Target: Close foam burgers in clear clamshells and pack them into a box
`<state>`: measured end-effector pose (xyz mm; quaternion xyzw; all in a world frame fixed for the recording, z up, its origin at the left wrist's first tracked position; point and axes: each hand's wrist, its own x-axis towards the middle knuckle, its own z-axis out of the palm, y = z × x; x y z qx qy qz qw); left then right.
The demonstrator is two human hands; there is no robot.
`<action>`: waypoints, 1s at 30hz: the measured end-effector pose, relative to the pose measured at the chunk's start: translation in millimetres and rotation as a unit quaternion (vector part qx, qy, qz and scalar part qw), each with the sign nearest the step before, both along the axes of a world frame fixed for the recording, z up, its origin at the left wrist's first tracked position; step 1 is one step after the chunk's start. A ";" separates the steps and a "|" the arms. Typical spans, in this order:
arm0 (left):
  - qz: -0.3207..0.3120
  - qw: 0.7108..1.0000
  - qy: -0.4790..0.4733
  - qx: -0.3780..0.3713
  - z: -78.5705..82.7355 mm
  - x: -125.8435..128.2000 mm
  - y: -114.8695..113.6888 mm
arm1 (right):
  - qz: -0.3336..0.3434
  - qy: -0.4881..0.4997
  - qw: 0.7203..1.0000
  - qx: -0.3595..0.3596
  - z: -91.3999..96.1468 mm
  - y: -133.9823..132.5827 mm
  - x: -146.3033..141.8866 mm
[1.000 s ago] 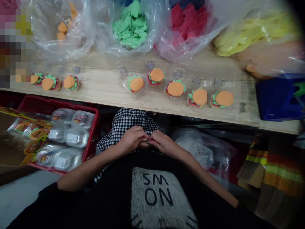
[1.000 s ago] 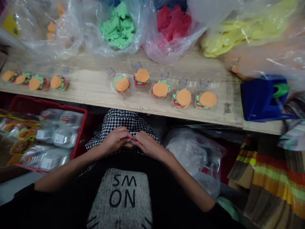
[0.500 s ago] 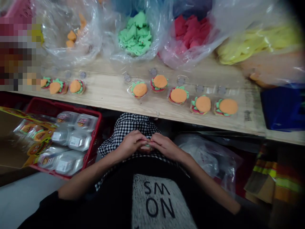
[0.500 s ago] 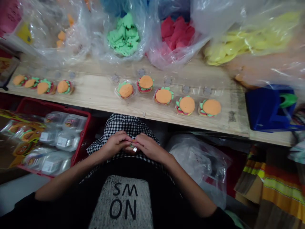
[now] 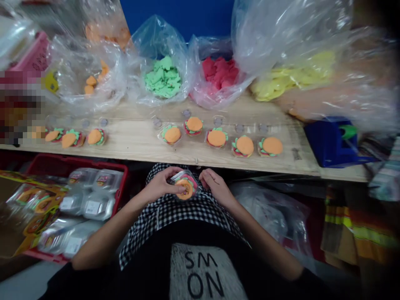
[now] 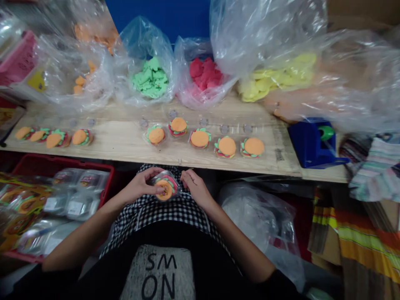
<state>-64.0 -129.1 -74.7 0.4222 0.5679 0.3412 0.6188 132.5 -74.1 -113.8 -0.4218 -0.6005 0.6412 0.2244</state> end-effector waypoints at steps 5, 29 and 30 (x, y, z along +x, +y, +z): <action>0.142 0.962 -0.203 -0.110 3.6 -0.9 2.6 | -0.014 0.088 0.992 -0.093 16.5 -0.5 -2.6; 0.165 0.953 -0.212 -0.143 54.1 35.7 45.2 | -0.454 -0.221 0.813 0.290 58.7 108.9 206.5; 0.171 0.951 -0.212 -0.148 54.6 35.9 46.9 | -0.466 -0.237 0.803 0.287 58.7 117.3 227.7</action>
